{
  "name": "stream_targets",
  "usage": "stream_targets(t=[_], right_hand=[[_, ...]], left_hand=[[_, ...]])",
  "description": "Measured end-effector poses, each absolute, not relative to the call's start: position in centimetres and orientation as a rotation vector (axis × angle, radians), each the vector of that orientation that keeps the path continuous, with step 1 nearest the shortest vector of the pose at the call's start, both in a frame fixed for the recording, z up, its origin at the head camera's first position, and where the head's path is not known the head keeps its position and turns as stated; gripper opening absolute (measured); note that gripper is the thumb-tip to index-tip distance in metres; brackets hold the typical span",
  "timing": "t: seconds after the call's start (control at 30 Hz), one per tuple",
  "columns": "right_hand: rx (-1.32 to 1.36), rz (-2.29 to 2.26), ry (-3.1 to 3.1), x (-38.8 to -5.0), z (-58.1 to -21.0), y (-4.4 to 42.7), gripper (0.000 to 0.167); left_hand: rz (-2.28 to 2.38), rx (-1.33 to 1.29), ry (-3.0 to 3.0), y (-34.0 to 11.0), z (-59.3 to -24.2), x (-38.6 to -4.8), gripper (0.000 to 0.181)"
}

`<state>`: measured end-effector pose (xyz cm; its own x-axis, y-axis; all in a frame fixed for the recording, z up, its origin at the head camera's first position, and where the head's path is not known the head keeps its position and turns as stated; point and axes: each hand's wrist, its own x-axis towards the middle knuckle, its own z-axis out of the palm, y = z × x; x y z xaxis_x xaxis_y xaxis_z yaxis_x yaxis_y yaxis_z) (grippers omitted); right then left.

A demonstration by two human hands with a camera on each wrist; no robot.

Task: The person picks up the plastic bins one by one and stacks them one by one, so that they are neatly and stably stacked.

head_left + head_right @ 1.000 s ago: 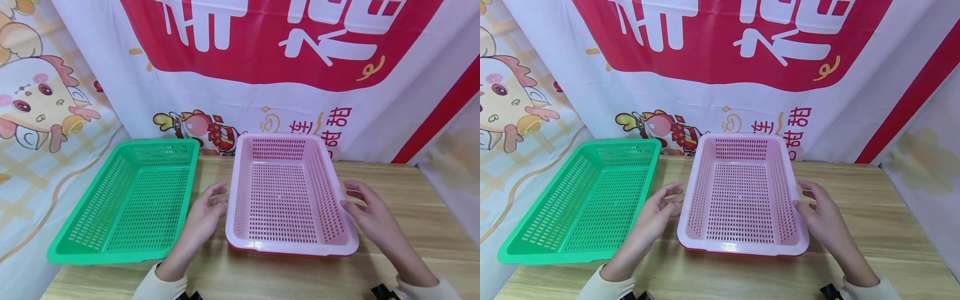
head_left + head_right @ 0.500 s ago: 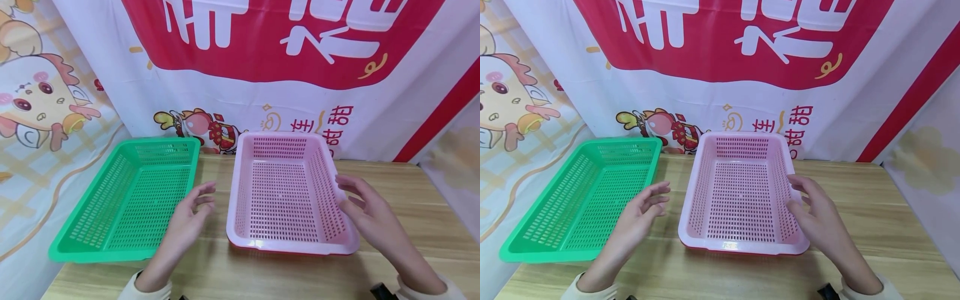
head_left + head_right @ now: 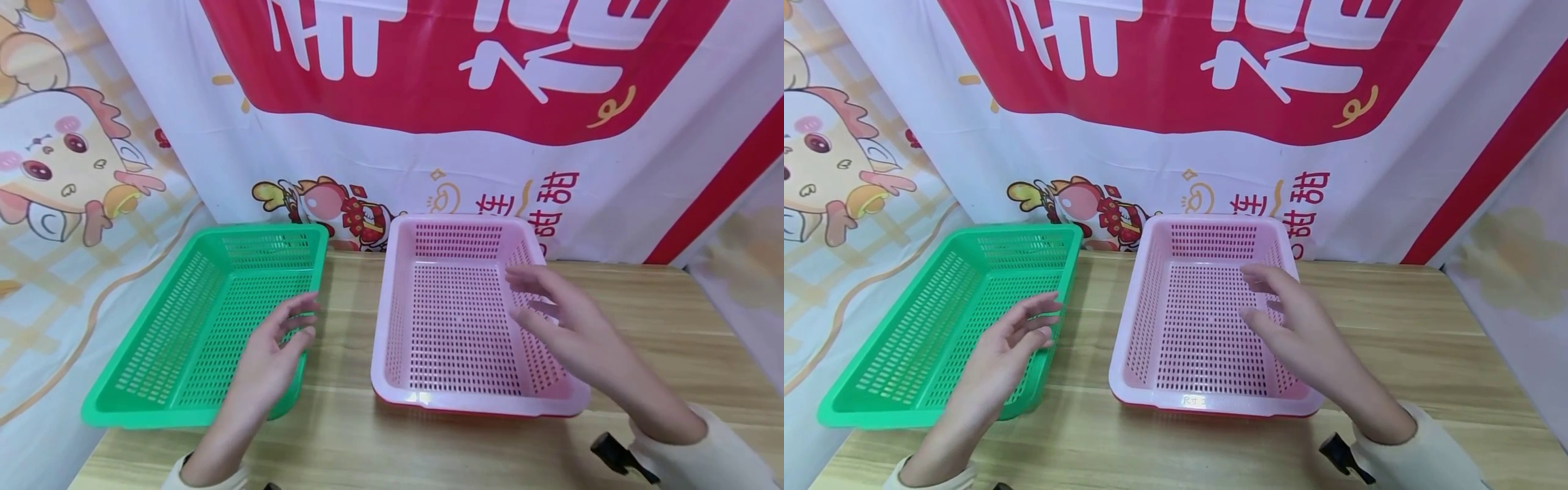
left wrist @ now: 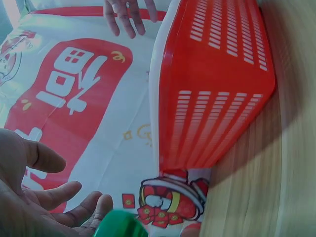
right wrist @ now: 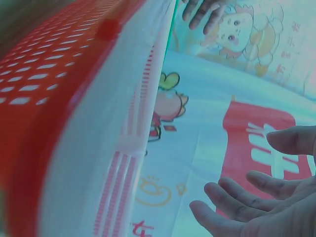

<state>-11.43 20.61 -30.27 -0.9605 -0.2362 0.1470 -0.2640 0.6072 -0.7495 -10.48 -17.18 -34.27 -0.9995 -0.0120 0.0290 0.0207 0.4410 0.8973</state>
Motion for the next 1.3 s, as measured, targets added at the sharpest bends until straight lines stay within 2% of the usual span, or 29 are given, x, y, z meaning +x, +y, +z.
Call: stream_targets(t=[0.27, 0.47, 0.63, 0.93, 1.3], right_hand=[[0.603, 1.443, -2.75, -13.6, -29.6, 17.5, 0.05], [0.632, 1.511, -2.799, -16.3, -29.5, 15.7, 0.043], [0.661, 1.615, -2.793, -18.1, -29.5, 14.7, 0.047], [0.76, 1.887, -2.722, -19.9, -29.7, 11.8, 0.054], [0.867, 2.053, -2.639, -21.8, -30.9, 8.5, 0.048]], left_hand=[[-1.528, 0.03, -2.686, -20.9, -33.6, -10.2, 0.049], [-1.411, 0.026, -2.762, -23.8, -33.6, -10.7, 0.05], [-1.313, 0.031, -2.81, -26.4, -33.6, -11.8, 0.053], [-1.312, 0.052, -2.828, -32.3, -33.5, -13.6, 0.056], [-1.215, 0.084, -2.855, -37.4, -33.0, -15.5, 0.057]])
